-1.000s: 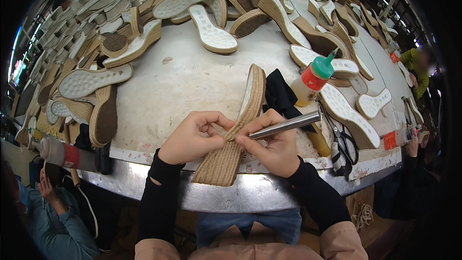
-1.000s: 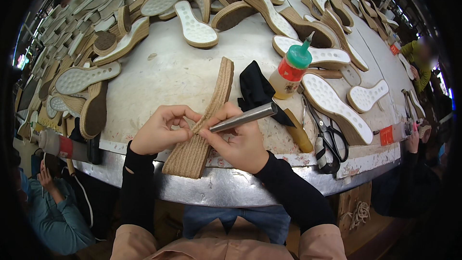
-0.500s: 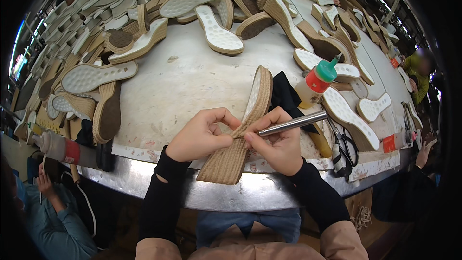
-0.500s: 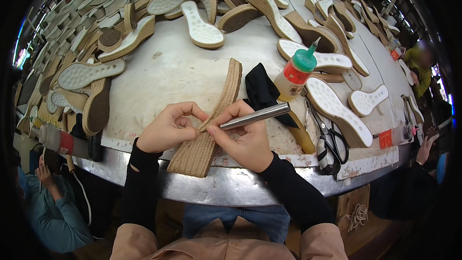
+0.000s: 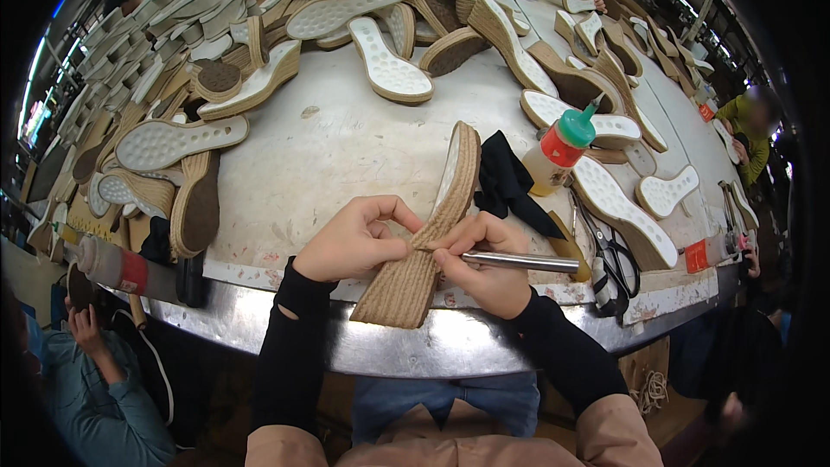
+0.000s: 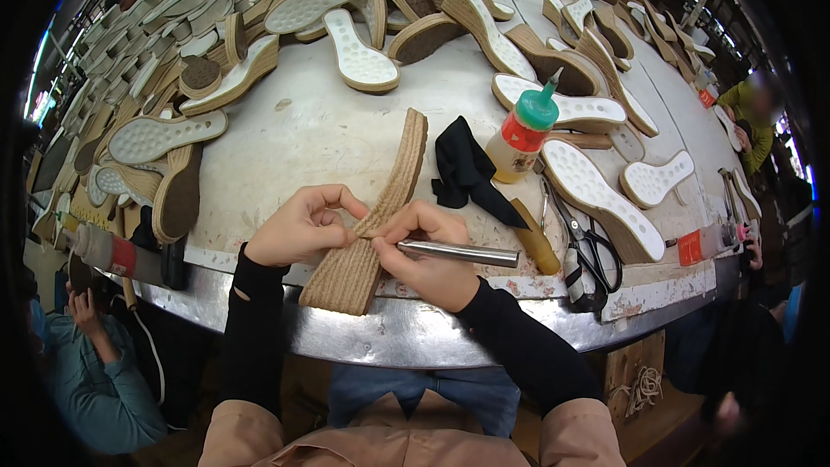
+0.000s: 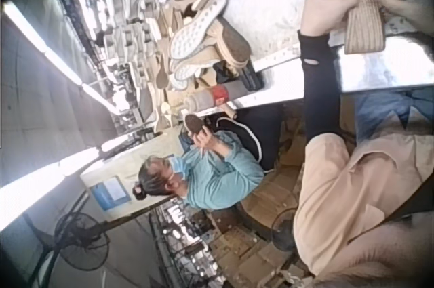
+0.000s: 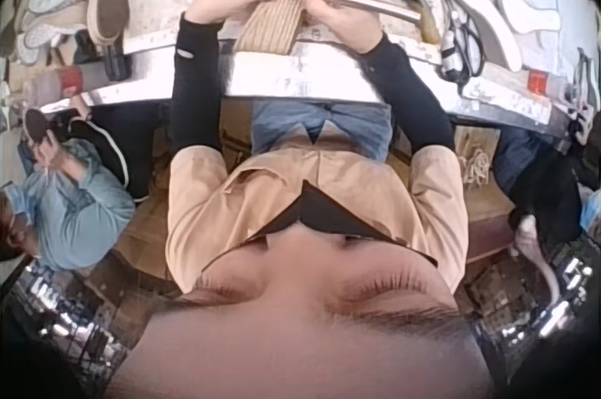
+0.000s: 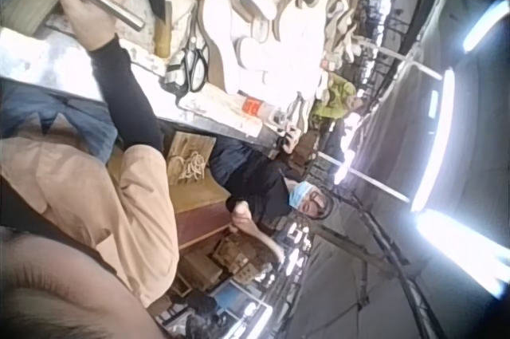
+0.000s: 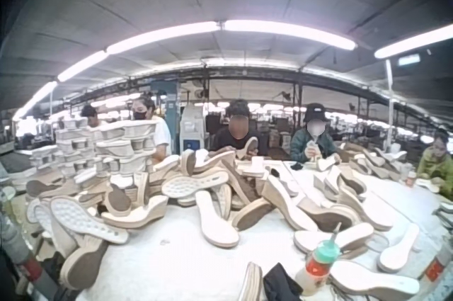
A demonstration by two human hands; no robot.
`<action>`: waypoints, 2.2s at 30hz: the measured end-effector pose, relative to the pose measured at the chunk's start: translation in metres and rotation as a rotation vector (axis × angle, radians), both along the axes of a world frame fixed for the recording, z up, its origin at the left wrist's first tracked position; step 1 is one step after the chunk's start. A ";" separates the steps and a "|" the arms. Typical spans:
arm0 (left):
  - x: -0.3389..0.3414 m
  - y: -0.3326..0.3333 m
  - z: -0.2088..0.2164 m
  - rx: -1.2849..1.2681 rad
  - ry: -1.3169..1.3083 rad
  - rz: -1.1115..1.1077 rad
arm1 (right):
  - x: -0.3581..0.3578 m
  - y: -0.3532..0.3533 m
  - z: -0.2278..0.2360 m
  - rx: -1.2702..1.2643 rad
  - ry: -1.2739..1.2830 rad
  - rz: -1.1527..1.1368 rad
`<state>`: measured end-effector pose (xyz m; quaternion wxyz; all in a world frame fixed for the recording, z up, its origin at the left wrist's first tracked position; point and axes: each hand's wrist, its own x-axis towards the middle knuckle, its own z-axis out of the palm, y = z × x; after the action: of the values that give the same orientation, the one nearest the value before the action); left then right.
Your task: The person stitches a black fabric piece onto a beige shoe sole using a needle and thread. They repeatedly pass the needle through the material, pull the thread tight, and adjust the sole position on the table. The person also briefly wipes the sole with a cloth and handles a small metal tool during the process.
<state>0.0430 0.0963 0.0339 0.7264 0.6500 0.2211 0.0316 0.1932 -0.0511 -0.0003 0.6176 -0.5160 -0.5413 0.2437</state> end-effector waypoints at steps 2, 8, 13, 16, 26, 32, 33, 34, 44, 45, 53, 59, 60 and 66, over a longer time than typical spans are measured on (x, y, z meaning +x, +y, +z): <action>0.000 0.000 -0.001 -0.005 -0.005 -0.001 | -0.001 0.000 0.000 -0.003 0.025 -0.004; 0.000 0.002 -0.003 -0.061 -0.038 -0.021 | -0.001 0.003 0.003 0.149 -0.197 -0.007; 0.001 0.000 -0.003 -0.052 -0.037 0.002 | -0.005 0.002 0.002 0.356 -0.532 -0.055; 0.002 0.002 -0.005 0.006 -0.007 -0.006 | -0.007 -0.002 -0.002 0.205 -0.202 -0.052; 0.000 0.001 0.000 0.103 0.010 -0.028 | -0.012 -0.001 -0.007 0.155 -0.095 -0.105; 0.002 -0.003 0.002 0.114 0.011 -0.004 | -0.011 0.003 -0.007 0.349 -0.398 -0.113; 0.002 -0.004 0.002 0.108 0.024 -0.005 | -0.011 0.003 -0.007 0.351 -0.379 -0.129; 0.001 -0.004 0.003 0.109 0.036 -0.004 | -0.010 0.002 -0.005 0.298 -0.217 -0.092; 0.012 -0.011 -0.008 0.203 -0.036 0.077 | 0.010 -0.001 0.013 0.216 0.267 -0.163; 0.010 -0.010 -0.009 0.242 -0.014 0.061 | 0.010 -0.001 0.014 0.197 0.259 -0.168; -0.020 0.007 0.000 0.137 -0.056 0.028 | -0.001 -0.004 0.015 0.048 0.330 -0.038; -0.038 -0.015 -0.009 0.094 -0.154 0.077 | -0.021 0.002 0.008 -0.024 0.458 0.061; -0.038 -0.018 -0.012 0.094 -0.172 0.114 | -0.022 0.002 0.007 -0.033 0.460 0.074; -0.026 -0.031 -0.023 0.110 -0.295 0.241 | -0.022 0.000 0.006 -0.044 0.501 0.131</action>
<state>0.0174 0.0654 0.0107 0.7052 0.6459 0.1863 0.2254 0.1711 -0.0508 0.0053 0.7040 -0.4166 -0.3982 0.4150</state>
